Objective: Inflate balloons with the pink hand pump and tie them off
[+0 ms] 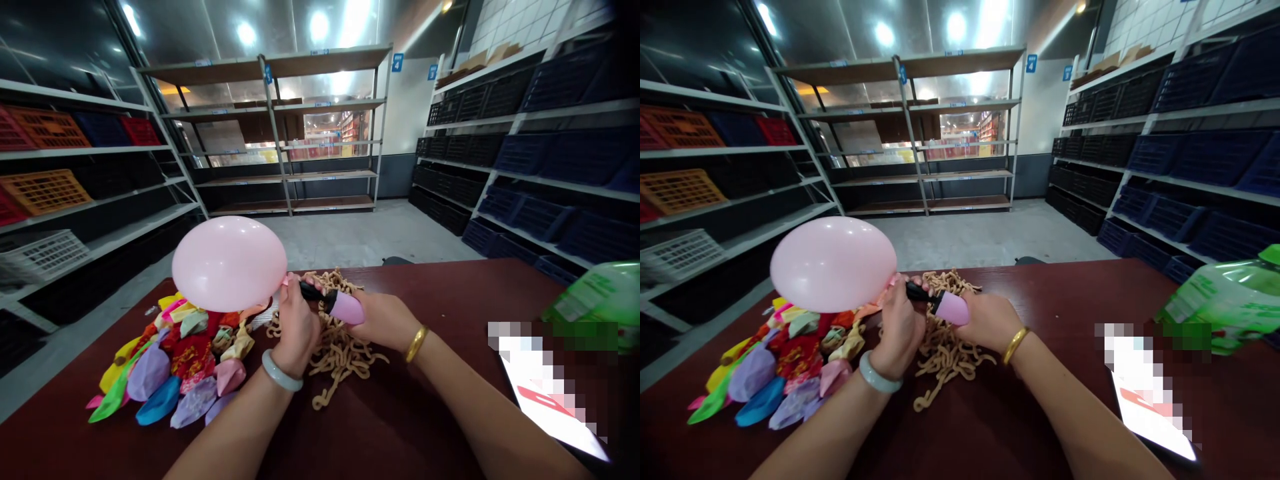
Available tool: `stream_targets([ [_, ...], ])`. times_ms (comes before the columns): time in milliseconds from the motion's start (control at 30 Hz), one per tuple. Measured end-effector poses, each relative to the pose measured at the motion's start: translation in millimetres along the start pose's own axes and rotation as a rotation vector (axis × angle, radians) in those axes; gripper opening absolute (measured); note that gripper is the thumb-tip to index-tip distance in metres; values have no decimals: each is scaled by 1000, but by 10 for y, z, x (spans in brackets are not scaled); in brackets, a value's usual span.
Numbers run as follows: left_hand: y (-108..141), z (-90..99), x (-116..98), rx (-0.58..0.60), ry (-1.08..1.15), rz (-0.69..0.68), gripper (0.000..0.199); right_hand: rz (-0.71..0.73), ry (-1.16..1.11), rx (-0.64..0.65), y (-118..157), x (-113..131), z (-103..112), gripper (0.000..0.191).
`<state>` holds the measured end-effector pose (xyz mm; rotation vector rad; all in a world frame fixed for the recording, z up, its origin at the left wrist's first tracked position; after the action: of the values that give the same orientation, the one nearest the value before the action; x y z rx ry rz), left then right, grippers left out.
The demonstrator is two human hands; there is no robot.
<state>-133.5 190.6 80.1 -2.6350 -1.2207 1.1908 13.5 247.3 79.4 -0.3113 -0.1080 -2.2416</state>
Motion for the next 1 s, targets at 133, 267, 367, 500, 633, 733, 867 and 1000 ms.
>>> stream_targets([
  [133, -174, 82, -306, 13, -25, -70, 23, -2, -14, 36, -8, -1, 1, 41],
  [267, -385, 313, -626, -40, -5, -127, 24, 9, 3, 62, -9, -28, -5, 44],
  [367, -476, 456, -766, -85, 16, -159, 27, 32, 12, 42, 2, -35, 10, 43],
  [500, -445, 502, -729, -128, 37, -183, 26, 28, 37, 38, 23, -62, 41, 42],
  [633, -308, 361, -470, -94, 54, -147, 24, 10, 55, 57, 26, -89, 43, 42],
  [733, -157, 209, -217, -61, 34, -91, 24, 12, 46, 57, 24, -71, 21, 44],
  [867, 22, 42, 32, -20, -4, -28, 20, 2, 39, 73, 32, -29, 3, 49],
  [1000, 37, 6, 44, -18, -51, -27, 11, 6, 18, 101, 27, -9, 18, 50],
])
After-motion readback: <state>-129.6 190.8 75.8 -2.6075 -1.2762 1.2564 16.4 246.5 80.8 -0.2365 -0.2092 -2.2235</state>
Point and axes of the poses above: each hand's wrist, its own y-axis away from the middle knuckle, its own z-axis out of the back of the hand, x = y × z, the point moved 9 cm from there along -y, towards the middle knuckle, and after that the axes turned 8 degrees about x, right-handed, at the moved point
